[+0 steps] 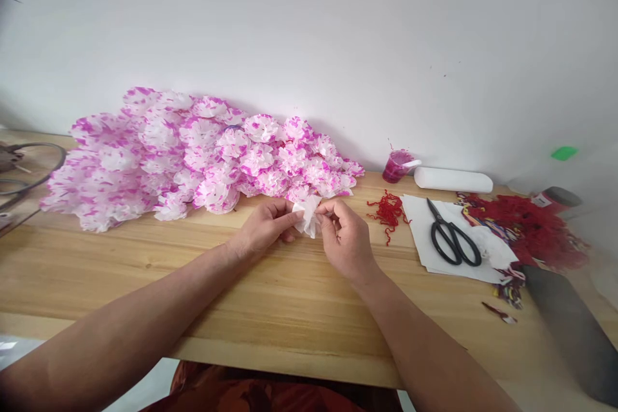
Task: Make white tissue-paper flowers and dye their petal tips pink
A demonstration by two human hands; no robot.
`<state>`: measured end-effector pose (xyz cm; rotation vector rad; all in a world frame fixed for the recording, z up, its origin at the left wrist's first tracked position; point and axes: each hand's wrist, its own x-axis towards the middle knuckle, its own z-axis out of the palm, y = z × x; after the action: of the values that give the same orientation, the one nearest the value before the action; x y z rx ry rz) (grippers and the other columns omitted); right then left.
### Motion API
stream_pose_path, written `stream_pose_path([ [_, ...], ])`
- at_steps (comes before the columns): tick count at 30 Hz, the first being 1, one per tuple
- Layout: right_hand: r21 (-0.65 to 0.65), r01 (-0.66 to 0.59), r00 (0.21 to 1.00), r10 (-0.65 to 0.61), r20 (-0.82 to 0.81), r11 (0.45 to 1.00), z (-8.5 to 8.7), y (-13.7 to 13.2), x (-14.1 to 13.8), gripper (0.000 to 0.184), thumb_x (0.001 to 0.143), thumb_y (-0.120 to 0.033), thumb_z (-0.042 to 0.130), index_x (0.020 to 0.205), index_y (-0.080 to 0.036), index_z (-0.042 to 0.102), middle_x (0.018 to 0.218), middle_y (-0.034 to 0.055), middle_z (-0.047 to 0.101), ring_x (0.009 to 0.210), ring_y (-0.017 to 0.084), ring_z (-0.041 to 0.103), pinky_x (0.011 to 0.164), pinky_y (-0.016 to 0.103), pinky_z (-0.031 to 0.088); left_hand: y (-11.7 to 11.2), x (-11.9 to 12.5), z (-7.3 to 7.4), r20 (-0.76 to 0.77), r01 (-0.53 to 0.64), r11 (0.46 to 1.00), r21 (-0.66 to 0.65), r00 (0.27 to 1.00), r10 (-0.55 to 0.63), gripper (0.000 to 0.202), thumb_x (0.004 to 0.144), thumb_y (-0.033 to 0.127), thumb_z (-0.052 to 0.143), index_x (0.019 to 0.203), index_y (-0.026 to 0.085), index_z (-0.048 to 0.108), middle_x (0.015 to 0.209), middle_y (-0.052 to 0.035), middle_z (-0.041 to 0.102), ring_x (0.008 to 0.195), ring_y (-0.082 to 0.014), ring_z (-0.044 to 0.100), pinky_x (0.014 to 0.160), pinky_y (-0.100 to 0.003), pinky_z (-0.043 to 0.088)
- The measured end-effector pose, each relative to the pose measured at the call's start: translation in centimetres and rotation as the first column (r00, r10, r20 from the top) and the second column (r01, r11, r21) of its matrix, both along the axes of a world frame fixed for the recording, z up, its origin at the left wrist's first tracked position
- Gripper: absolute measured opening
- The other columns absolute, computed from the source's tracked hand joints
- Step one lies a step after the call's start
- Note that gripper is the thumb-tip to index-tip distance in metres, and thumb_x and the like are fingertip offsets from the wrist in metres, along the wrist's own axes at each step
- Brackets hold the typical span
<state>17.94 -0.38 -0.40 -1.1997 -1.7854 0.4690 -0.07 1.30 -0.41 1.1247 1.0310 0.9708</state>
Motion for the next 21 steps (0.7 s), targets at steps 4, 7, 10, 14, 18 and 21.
stream_pose_path([
  [4, -0.026, -0.022, 0.999, 0.023, 0.027, 0.999, 0.1, -0.3, -0.4, 0.006, 0.090, -0.020, 0.056, 0.090, -0.020, 0.062, 0.072, -0.0012, 0.061, 0.057, 0.011, 0.050, 0.054, 0.024, 0.040, 0.1, 0.1, -0.5, 0.036, 0.019, 1.000, 0.006, 0.999, -0.019, 0.031, 0.071, 0.041, 0.077, 0.077, 0.013, 0.064, 0.066, 0.0008, 0.062, 0.049, -0.0067, 0.053, 0.045, -0.018, 0.043],
  [7, -0.040, -0.033, 0.998, 0.035, 0.043, 0.999, 0.1, -0.5, -0.6, 0.015, 0.085, -0.020, 0.062, 0.101, -0.020, 0.063, 0.077, -0.0001, 0.064, 0.062, 0.013, 0.055, 0.059, 0.025, 0.045, 0.3, 0.2, -0.8, 0.091, 0.032, 0.999, -0.034, 0.995, -0.028, 0.032, 0.068, 0.039, 0.079, 0.079, 0.013, 0.064, 0.067, 0.0005, 0.063, 0.051, -0.0069, 0.054, 0.046, -0.017, 0.044],
  [10, 0.003, -0.031, 0.997, 0.030, 0.074, 1.000, 0.0, -0.5, -0.6, 0.019, 0.081, -0.017, 0.066, 0.100, -0.020, 0.063, 0.084, 0.0017, 0.068, 0.066, 0.014, 0.057, 0.063, 0.026, 0.047, 0.4, 0.3, -0.9, 0.126, 0.024, 0.998, -0.063, 0.992, -0.015, 0.033, 0.065, 0.037, 0.083, 0.078, 0.013, 0.064, 0.067, 0.0004, 0.064, 0.053, -0.0071, 0.055, 0.046, -0.017, 0.044],
  [14, 0.084, -0.025, 0.994, 0.017, 0.103, 0.996, -0.3, -0.2, -0.5, 0.009, 0.086, -0.014, 0.061, 0.090, -0.021, 0.065, 0.080, 0.0011, 0.069, 0.065, 0.013, 0.058, 0.062, 0.025, 0.045, 0.2, 0.5, -0.9, 0.125, 0.003, 0.996, -0.086, 0.992, 0.008, 0.034, 0.063, 0.035, 0.085, 0.077, 0.013, 0.063, 0.068, 0.0000, 0.064, 0.056, -0.0083, 0.057, 0.048, -0.018, 0.046],
  [18, 0.133, -0.052, 0.990, 0.034, 0.134, 0.990, -0.3, -0.3, -0.4, 0.011, 0.088, -0.013, 0.058, 0.085, -0.021, 0.065, 0.076, 0.0007, 0.067, 0.066, 0.014, 0.059, 0.062, 0.026, 0.045, 0.2, 0.6, -1.0, 0.080, -0.019, 0.995, -0.099, 0.996, 0.027, 0.034, 0.060, 0.033, 0.086, 0.075, 0.014, 0.062, 0.066, 0.0011, 0.063, 0.056, -0.0084, 0.056, 0.048, -0.018, 0.046],
  [21, 0.078, -0.053, 0.994, 0.046, 0.095, 0.996, -0.2, -0.4, -0.5, 0.008, 0.087, -0.015, 0.059, 0.086, -0.021, 0.065, 0.076, 0.0007, 0.067, 0.064, 0.013, 0.059, 0.061, 0.026, 0.046, 0.3, 0.6, -1.1, 0.066, -0.034, 0.994, -0.105, 0.997, 0.041, 0.034, 0.059, 0.033, 0.085, 0.074, 0.014, 0.061, 0.066, 0.0013, 0.063, 0.056, -0.0087, 0.056, 0.048, -0.018, 0.046],
])
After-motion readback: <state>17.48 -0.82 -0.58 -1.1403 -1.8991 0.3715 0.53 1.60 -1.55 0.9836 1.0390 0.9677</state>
